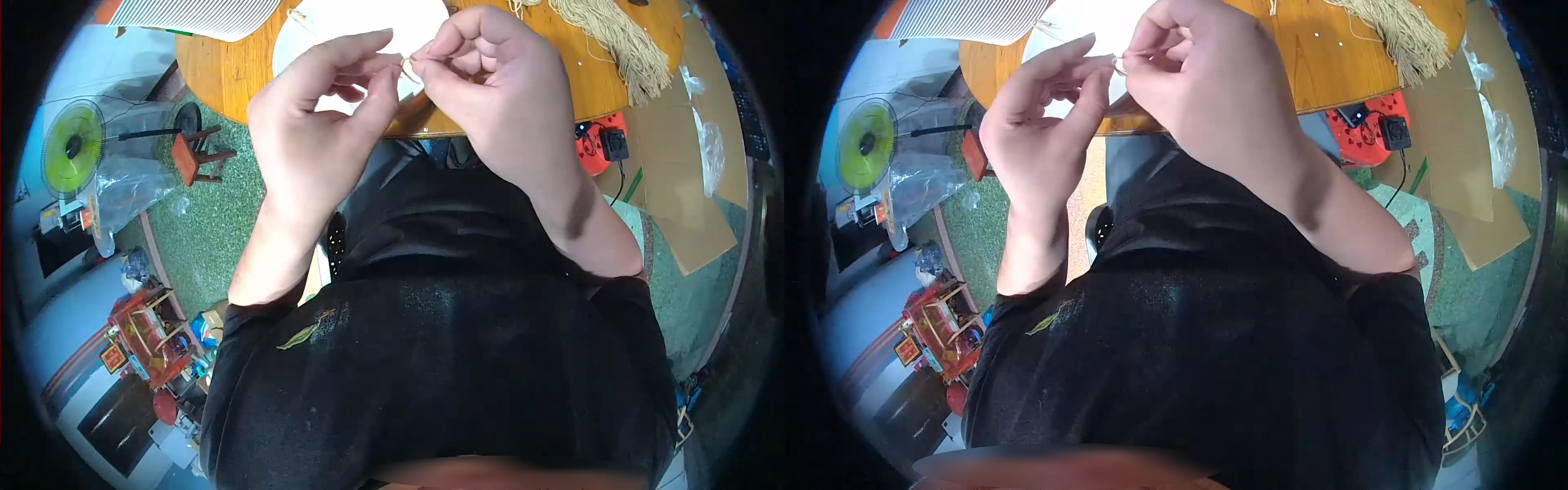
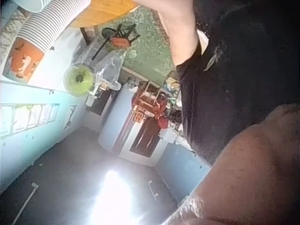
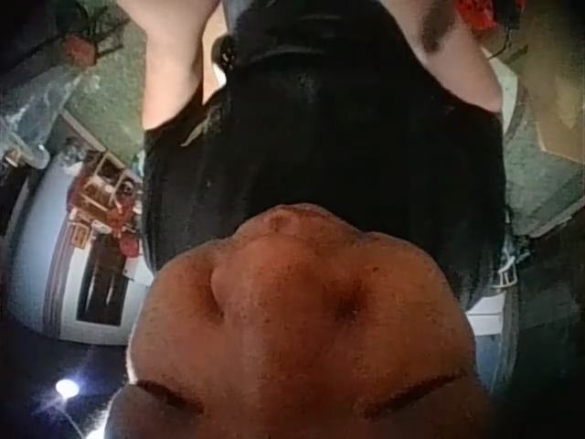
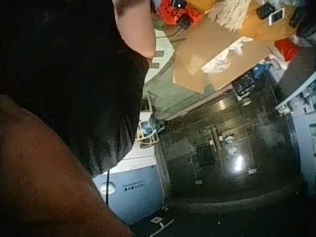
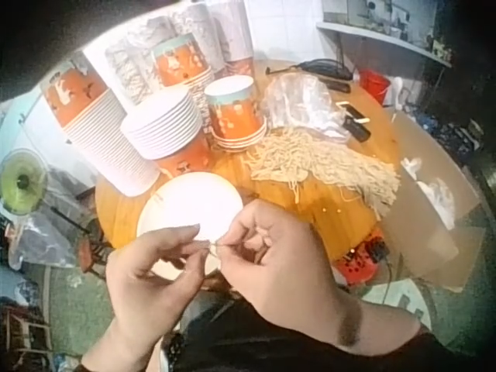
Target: Threading a straw fiber through pre-drilled holes in a paper bucket to assemble a handle.
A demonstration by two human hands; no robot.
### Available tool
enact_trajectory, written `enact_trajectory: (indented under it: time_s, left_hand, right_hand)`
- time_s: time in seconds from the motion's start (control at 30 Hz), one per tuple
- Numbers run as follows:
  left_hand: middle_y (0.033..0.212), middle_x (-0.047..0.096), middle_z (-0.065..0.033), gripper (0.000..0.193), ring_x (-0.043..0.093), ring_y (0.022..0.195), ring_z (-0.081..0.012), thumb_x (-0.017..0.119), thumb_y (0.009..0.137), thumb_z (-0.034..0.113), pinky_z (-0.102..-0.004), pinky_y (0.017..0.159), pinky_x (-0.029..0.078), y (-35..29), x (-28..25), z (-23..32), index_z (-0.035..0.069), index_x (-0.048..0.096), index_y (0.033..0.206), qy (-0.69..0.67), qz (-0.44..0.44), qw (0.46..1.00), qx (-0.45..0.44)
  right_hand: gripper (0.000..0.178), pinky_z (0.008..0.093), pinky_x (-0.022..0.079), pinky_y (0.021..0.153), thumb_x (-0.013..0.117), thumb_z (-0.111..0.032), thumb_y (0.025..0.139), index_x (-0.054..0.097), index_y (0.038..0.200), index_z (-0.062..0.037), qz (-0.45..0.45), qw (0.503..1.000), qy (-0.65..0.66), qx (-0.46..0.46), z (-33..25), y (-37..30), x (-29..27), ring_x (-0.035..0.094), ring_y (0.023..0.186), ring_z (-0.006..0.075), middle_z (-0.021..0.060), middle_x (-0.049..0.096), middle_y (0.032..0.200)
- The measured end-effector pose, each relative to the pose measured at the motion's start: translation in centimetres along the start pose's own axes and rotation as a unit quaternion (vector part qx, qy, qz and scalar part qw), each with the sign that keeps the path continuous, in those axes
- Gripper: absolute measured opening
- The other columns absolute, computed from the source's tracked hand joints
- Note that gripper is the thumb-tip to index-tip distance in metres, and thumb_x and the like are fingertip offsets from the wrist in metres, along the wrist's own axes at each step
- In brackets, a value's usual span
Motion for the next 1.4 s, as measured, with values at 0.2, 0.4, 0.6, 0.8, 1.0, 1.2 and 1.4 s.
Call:
enact_trajectory:
  time_s: [0.2, 0.4, 0.6, 0.8, 1.0, 1.2, 1.4]
  left_hand:
    - [0.1, 0.082, -0.0072, 0.032, 0.073, 0.085, -0.0056, 0.082, 0.092, -0.003, -0.02, 0.074, 0.056, -0.1, -0.2, -0.5, -0.001, 0.074, 0.123, -0.084, -0.005, 0.996, -0.026]
    - [0.102, 0.082, -0.0085, 0.032, 0.072, 0.084, -0.006, 0.081, 0.092, -0.005, -0.0198, 0.072, 0.055, -0.1, -0.3, -0.7, -0.003, 0.072, 0.123, -0.137, 0.004, 0.99, -0.037]
    - [0.101, 0.082, -0.0074, 0.031, 0.072, 0.084, -0.0056, 0.083, 0.091, -0.005, -0.0197, 0.072, 0.054, 0.2, -0.5, -0.5, -0.002, 0.073, 0.12, -0.096, -0.01, 0.995, -0.016]
    - [0.1, 0.081, -0.005, 0.03, 0.072, 0.088, -0.0068, 0.084, 0.09, -0.003, -0.0202, 0.072, 0.055, 0.4, -0.3, -0.3, -0.001, 0.075, 0.118, -0.095, -0.013, 0.995, -0.009]
    - [0.101, 0.08, -0.0044, 0.029, 0.073, 0.091, -0.0083, 0.083, 0.091, -0.001, -0.0199, 0.073, 0.056, 0.9, 0.0, -0.7, 0.001, 0.075, 0.119, -0.087, -0.031, 0.996, 0.004]
    - [0.111, 0.078, -0.016, 0.037, 0.075, 0.105, -0.0195, 0.077, 0.095, -0.01, -0.0306, 0.096, 0.061, 1.1, 0.3, -1.1, -0.009, 0.065, 0.13, -0.168, -0.079, 0.981, -0.054]
    - [0.112, 0.077, -0.0175, 0.037, 0.075, 0.106, -0.02, 0.073, 0.097, -0.011, -0.0315, 0.097, 0.062, 1.8, -0.1, -1.6, -0.009, 0.063, 0.133, -0.208, -0.113, 0.967, -0.09]
  right_hand:
    - [0.011, 0.0217, 0.051, 0.067, 0.07, 0.007, 0.098, 0.061, 0.097, 0.0014, -0.02, 0.985, 0.164, 0.04, 0.9, 0.6, 0.2, 0.066, 0.077, 0.0064, 0.0034, 0.069, 0.087]
    - [0.011, 0.0225, 0.051, 0.065, 0.071, 0.006, 0.097, 0.062, 0.097, 0.0009, -0.052, 0.973, 0.109, -0.198, 1.0, 1.1, 0.4, 0.065, 0.075, 0.0064, 0.0027, 0.068, 0.085]
    - [0.013, 0.026, 0.051, 0.063, 0.075, 0.004, 0.093, 0.063, 0.095, 0.0004, -0.007, 0.997, -0.082, -0.014, -2.0, 0.1, -0.3, 0.065, 0.069, 0.009, 0.0054, 0.068, 0.082]
    - [0.014, 0.028, 0.051, 0.063, 0.077, 0.003, 0.091, 0.063, 0.095, 0.0004, 0.014, 0.977, -0.176, -0.119, -2.5, -0.1, -0.6, 0.065, 0.067, 0.0121, 0.0081, 0.068, 0.082]
    - [0.014, 0.0242, 0.049, 0.063, 0.073, 0.007, 0.093, 0.063, 0.097, -0.0002, -0.057, 0.996, -0.057, -0.038, -1.2, 0.3, -0.6, 0.061, 0.072, 0.0055, 0.0022, 0.066, 0.082]
    - [0.018, 0.0201, 0.046, 0.062, 0.068, 0.011, 0.096, 0.058, 0.104, -0.0009, -0.07, 0.996, 0.054, 0.018, 0.3, 0.3, -0.2, 0.059, 0.073, 0.002, 0.0001, 0.063, 0.087]
    - [0.025, 0.0201, 0.044, 0.06, 0.065, 0.014, 0.096, 0.048, 0.101, -0.0037, -0.045, 0.995, 0.092, -0.018, 1.0, 0.0, 0.0, 0.058, 0.071, 0.002, 0.0031, 0.062, 0.089]
Point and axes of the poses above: each hand's wrist, its own y-axis towards the middle knuckle, its own x-axis out of the palm, z = x × y, the point moved 3 cm from there along y, towards the middle knuckle
